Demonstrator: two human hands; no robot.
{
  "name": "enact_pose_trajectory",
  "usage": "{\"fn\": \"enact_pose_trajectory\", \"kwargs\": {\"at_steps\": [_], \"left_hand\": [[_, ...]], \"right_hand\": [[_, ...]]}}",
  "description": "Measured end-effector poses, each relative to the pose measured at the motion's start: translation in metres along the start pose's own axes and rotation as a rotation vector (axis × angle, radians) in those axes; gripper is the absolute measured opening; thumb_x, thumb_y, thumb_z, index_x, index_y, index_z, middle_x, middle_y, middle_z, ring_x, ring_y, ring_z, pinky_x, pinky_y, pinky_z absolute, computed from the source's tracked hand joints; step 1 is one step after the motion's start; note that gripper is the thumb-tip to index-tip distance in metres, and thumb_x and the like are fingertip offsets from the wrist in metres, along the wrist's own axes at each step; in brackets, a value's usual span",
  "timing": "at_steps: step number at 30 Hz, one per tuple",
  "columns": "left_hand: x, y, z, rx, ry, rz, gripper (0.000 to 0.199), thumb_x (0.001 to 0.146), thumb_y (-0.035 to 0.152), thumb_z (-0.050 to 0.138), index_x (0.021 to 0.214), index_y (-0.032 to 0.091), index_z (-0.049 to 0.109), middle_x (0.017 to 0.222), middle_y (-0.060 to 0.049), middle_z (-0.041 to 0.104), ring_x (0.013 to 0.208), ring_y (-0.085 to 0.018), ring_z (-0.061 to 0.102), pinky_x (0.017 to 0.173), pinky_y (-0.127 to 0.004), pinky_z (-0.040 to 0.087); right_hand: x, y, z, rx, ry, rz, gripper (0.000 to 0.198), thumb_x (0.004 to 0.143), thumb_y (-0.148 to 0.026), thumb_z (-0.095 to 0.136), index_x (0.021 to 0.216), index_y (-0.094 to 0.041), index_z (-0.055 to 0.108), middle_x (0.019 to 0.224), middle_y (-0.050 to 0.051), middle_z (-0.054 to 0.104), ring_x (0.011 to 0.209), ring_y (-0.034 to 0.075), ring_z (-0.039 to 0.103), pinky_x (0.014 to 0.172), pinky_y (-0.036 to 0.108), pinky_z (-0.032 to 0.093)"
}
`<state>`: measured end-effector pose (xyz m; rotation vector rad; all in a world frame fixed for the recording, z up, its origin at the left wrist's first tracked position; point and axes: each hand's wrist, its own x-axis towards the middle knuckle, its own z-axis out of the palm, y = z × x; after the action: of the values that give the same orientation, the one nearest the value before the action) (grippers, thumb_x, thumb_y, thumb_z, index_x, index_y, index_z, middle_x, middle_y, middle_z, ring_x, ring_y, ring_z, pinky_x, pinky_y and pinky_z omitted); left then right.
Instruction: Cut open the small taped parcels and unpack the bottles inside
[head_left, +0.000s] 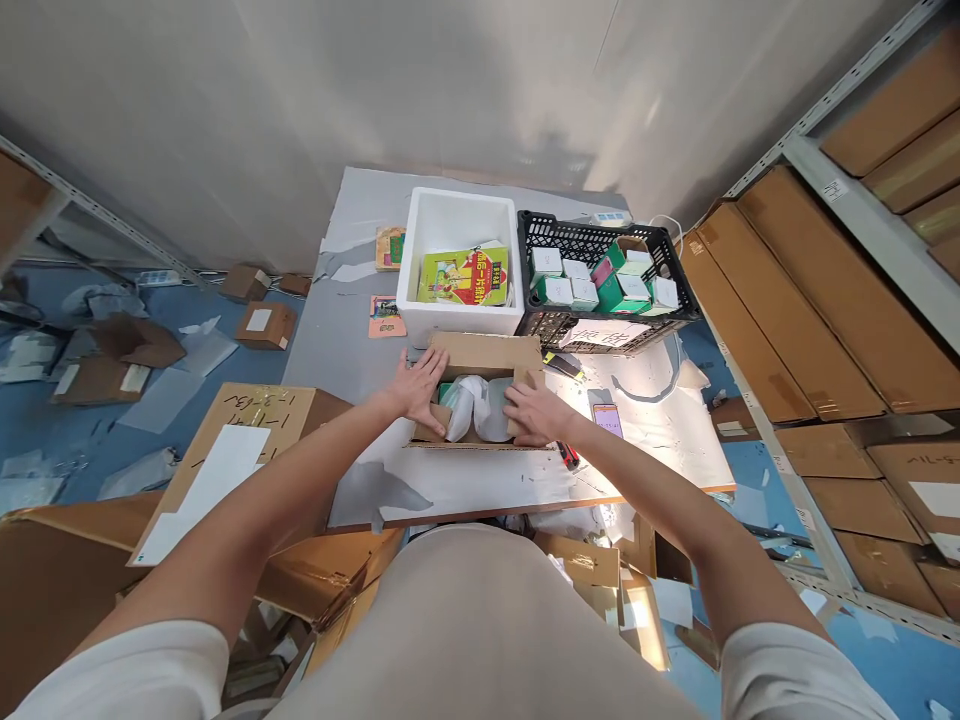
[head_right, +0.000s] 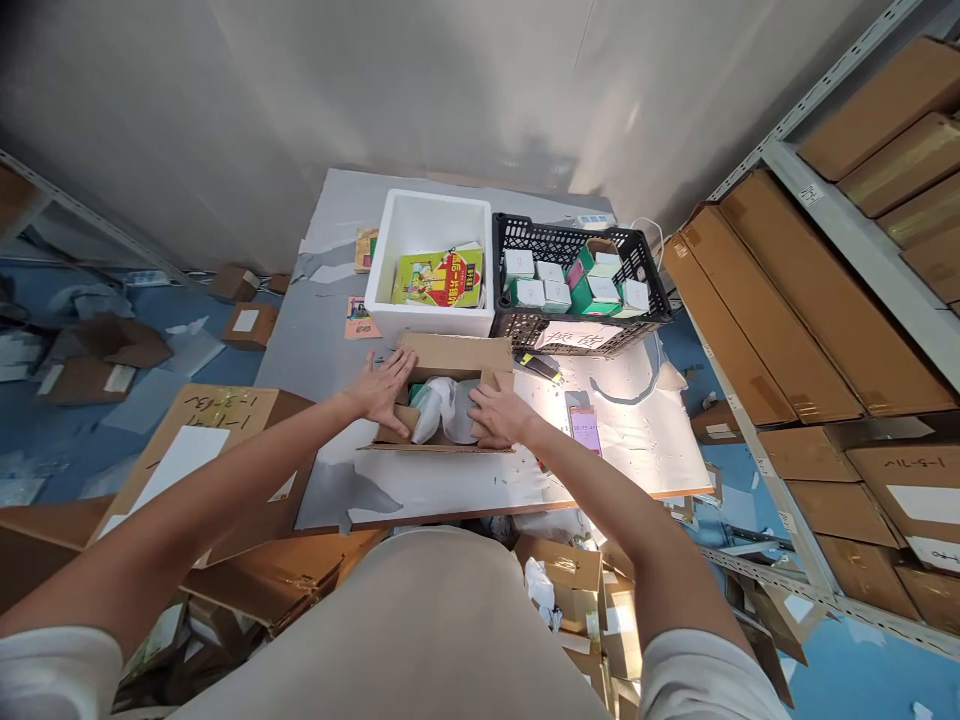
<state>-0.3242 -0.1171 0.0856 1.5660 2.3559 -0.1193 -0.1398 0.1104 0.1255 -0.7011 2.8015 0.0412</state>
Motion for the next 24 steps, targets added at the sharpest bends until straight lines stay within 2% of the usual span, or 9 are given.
{"fn": "enact_pose_trajectory", "kwargs": {"at_steps": [4,7,9,12,14,16,18,21,24], "left_hand": [[0.0,-0.007,0.002,-0.026,-0.049,0.011,0.143,0.047,0.075,0.064,0.148,0.005,-0.008,0.154,-0.027,0.005,0.143,-0.042,0.002,0.106,-0.068,-0.004],[-0.001,-0.015,0.003,-0.031,-0.057,0.028,0.133,0.054,0.066,0.066,0.149,0.008,-0.006,0.155,-0.025,0.007,0.143,-0.041,0.004,0.106,-0.068,-0.001],[-0.002,-0.018,0.005,-0.031,-0.041,0.033,0.124,0.058,0.058,0.067,0.15,0.011,-0.003,0.155,-0.024,0.009,0.143,-0.041,0.005,0.106,-0.069,0.002],[-0.004,-0.017,0.006,-0.03,-0.018,0.048,0.121,0.058,0.052,0.069,0.15,0.014,0.0,0.156,-0.022,0.01,0.143,-0.04,0.006,0.107,-0.068,0.005],[-0.005,-0.014,0.004,-0.025,-0.021,0.049,0.121,0.058,0.052,0.069,0.15,0.016,0.0,0.156,-0.022,0.008,0.143,-0.04,0.006,0.107,-0.067,0.005],[-0.008,-0.012,0.003,-0.023,-0.034,0.046,0.122,0.059,0.055,0.068,0.15,0.016,-0.003,0.156,-0.022,0.006,0.143,-0.04,0.005,0.107,-0.068,0.005],[-0.01,-0.012,0.002,-0.032,-0.045,0.051,0.131,0.054,0.062,0.068,0.15,0.014,-0.007,0.156,-0.024,0.002,0.143,-0.042,0.002,0.105,-0.07,0.005],[-0.015,-0.014,0.003,-0.048,-0.056,0.078,0.145,0.043,0.073,0.068,0.148,0.011,-0.011,0.155,-0.026,-0.002,0.142,-0.045,-0.001,0.103,-0.072,0.002],[-0.02,-0.017,0.007,-0.053,-0.041,0.098,0.15,0.04,0.077,0.066,0.147,0.008,-0.013,0.154,-0.028,-0.004,0.142,-0.046,-0.003,0.103,-0.072,-0.001]], "right_hand": [[-0.051,-0.003,-0.001,0.119,0.176,0.25,0.046,0.08,-0.052,0.054,0.107,-0.015,0.06,0.124,0.018,0.05,0.117,0.033,0.043,0.108,0.058,0.015],[-0.09,-0.007,0.021,0.162,0.247,0.522,0.042,0.081,-0.039,0.052,0.117,-0.018,0.057,0.131,0.017,0.049,0.127,0.035,0.037,0.108,0.062,0.014],[-0.102,-0.008,0.038,0.219,0.216,0.61,0.039,0.083,-0.031,0.048,0.12,-0.02,0.057,0.132,0.015,0.052,0.131,0.035,0.036,0.106,0.065,0.012],[-0.093,-0.005,0.053,0.414,0.109,0.61,0.036,0.09,-0.022,0.036,0.118,-0.02,0.058,0.124,0.012,0.061,0.12,0.028,0.052,0.105,0.053,0.029],[-0.077,-0.001,0.051,0.533,0.043,0.671,0.036,0.093,-0.024,0.031,0.12,-0.02,0.055,0.115,0.011,0.066,0.107,0.024,0.06,0.092,0.04,0.043],[-0.062,0.003,0.042,0.591,-0.03,0.761,0.036,0.093,-0.033,0.037,0.124,-0.02,0.051,0.109,0.01,0.069,0.099,0.024,0.064,0.079,0.034,0.047],[-0.053,0.004,0.031,0.602,-0.11,0.779,0.052,0.086,-0.045,0.051,0.131,-0.021,0.045,0.11,0.012,0.068,0.096,0.027,0.065,0.076,0.034,0.047],[-0.05,-0.003,0.025,0.592,-0.21,0.677,0.091,0.07,-0.058,0.066,0.144,-0.021,0.029,0.12,0.017,0.063,0.106,0.033,0.061,0.083,0.041,0.045],[-0.05,-0.02,0.039,0.468,-0.175,0.649,0.121,0.056,-0.06,0.076,0.15,-0.019,0.011,0.142,0.023,0.043,0.131,0.039,0.04,0.1,0.055,0.033]]}}
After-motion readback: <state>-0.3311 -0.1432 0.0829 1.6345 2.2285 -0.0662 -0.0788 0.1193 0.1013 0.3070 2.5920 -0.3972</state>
